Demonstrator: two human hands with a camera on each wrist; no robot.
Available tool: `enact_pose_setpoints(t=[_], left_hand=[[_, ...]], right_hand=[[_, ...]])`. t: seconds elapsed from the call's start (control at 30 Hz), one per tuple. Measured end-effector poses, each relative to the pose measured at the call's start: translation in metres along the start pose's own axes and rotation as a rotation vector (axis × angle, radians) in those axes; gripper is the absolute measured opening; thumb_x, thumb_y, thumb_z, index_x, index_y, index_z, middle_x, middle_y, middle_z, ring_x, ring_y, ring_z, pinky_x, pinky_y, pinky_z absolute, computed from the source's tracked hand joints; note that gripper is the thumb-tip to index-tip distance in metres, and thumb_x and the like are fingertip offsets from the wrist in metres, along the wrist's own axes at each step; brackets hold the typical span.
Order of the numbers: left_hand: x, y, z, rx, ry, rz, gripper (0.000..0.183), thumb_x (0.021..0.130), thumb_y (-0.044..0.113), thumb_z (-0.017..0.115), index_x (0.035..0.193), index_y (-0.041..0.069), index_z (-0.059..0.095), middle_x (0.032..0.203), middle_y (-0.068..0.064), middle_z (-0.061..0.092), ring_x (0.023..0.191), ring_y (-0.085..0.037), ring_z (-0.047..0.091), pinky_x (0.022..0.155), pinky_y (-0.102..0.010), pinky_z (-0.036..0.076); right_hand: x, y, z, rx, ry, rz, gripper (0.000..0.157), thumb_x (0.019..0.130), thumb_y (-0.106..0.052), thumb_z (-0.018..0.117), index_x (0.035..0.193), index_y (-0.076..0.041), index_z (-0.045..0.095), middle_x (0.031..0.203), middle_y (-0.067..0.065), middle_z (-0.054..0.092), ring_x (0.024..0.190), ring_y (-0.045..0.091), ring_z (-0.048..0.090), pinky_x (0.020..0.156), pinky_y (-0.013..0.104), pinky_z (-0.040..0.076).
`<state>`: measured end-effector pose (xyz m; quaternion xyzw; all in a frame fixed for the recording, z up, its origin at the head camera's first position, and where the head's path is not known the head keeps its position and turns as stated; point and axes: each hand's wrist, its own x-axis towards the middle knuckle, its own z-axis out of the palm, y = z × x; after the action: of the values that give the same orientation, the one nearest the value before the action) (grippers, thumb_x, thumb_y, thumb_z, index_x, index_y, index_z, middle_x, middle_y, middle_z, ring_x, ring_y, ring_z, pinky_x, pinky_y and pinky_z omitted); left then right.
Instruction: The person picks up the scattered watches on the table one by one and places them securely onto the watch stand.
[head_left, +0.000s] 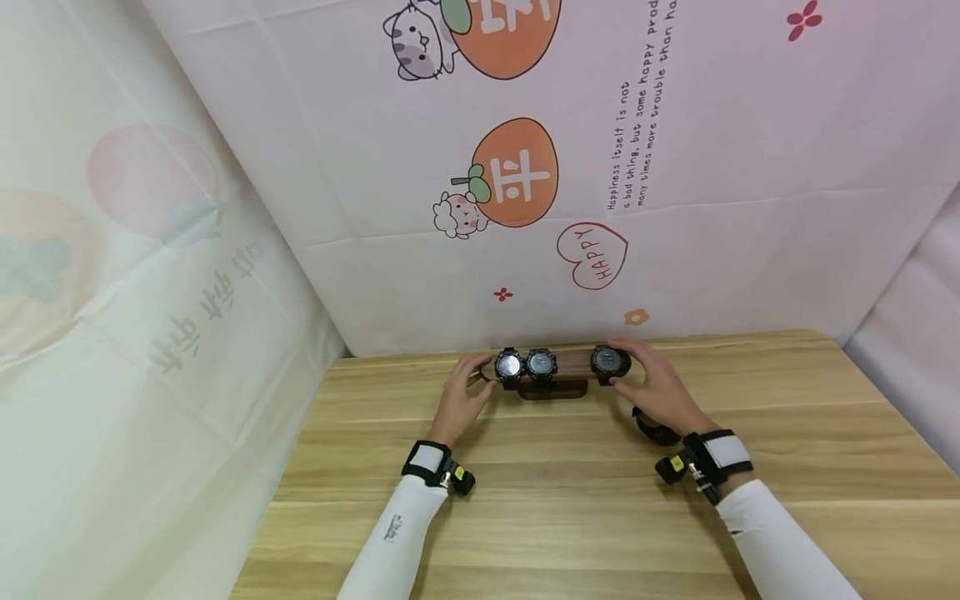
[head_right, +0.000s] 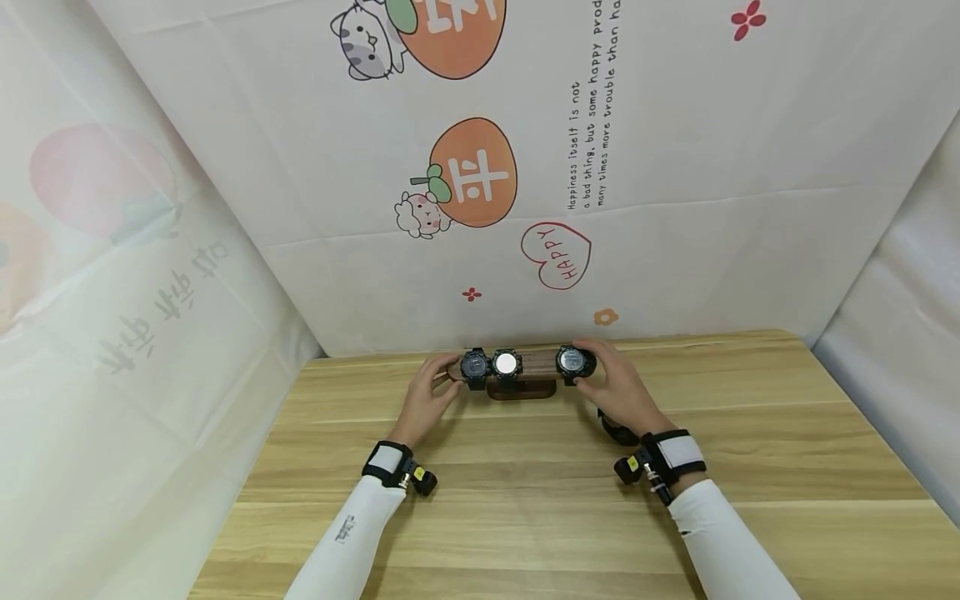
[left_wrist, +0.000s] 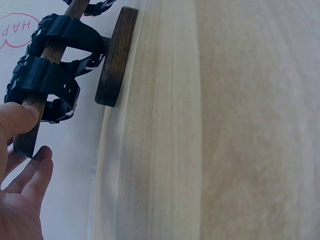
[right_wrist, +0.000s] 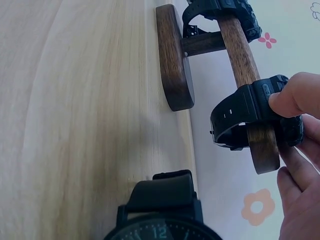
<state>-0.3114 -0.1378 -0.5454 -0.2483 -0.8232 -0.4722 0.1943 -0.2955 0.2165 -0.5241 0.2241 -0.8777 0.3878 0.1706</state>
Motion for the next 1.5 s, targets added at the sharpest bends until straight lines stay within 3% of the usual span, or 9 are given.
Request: enact_pose_setpoints(t=[0.2,0.43,0.5,0.67,0.9,1.5], left_hand=[[0.001,0.019,-0.002,-0.038,0.026,0.016,0.051,0.079,-0.014,0.068,0.128,-0.009,0.052,0.125,-0.027,0.053,0.111,-0.038,0.054,0.093,-0.055,0.050],[0.001,0.032,-0.010,0.002,-0.009,0.039,0.049,0.083,-0.010,0.066,0.129,-0.006,0.051,0.125,-0.024,0.053,0.113,-0.035,0.054,0.095,-0.048,0.051],[0.001,0.025,-0.007,-0.019,0.001,0.023,0.051,0.081,-0.011,0.068,0.129,-0.007,0.051,0.126,-0.025,0.053,0.112,-0.037,0.054,0.093,-0.052,0.051],[0.002,-0.002,-0.001,-0.012,-0.015,-0.003,0.052,0.084,-0.001,0.071,0.133,0.002,0.052,0.131,-0.014,0.054,0.115,-0.027,0.054,0.096,-0.042,0.051],[0.001,-0.004,-0.002,0.018,-0.039,-0.010,0.051,0.086,0.004,0.070,0.134,0.002,0.052,0.131,-0.009,0.054,0.115,-0.018,0.054,0.098,-0.030,0.050],[0.001,-0.002,-0.003,0.026,-0.040,-0.029,0.053,0.085,0.000,0.070,0.134,0.006,0.053,0.131,-0.011,0.054,0.116,-0.017,0.053,0.098,-0.030,0.049]], right_hand=[[0.002,-0.004,0.002,0.012,0.001,-0.007,0.067,0.080,-0.005,0.074,0.140,-0.012,0.047,0.141,0.011,0.047,0.128,0.032,0.041,0.105,0.058,0.037],[0.004,-0.004,0.005,0.033,-0.004,-0.022,0.065,0.081,-0.005,0.074,0.140,-0.009,0.047,0.141,0.010,0.047,0.128,0.031,0.042,0.105,0.058,0.038],[0.005,-0.004,0.006,0.034,-0.005,-0.027,0.065,0.080,-0.005,0.074,0.140,-0.008,0.047,0.141,0.010,0.046,0.128,0.031,0.042,0.105,0.057,0.038],[0.005,-0.006,0.007,0.040,-0.001,-0.033,0.066,0.079,-0.003,0.074,0.139,-0.008,0.047,0.140,0.011,0.047,0.128,0.031,0.042,0.105,0.057,0.038],[0.006,-0.007,0.010,0.050,0.013,-0.059,0.066,0.077,0.000,0.076,0.137,-0.005,0.049,0.138,0.012,0.049,0.126,0.032,0.043,0.104,0.057,0.038],[0.008,-0.004,0.016,-0.035,0.028,-0.085,0.064,0.079,-0.013,0.078,0.138,-0.011,0.051,0.140,0.013,0.049,0.130,0.031,0.036,0.106,0.058,0.034]])
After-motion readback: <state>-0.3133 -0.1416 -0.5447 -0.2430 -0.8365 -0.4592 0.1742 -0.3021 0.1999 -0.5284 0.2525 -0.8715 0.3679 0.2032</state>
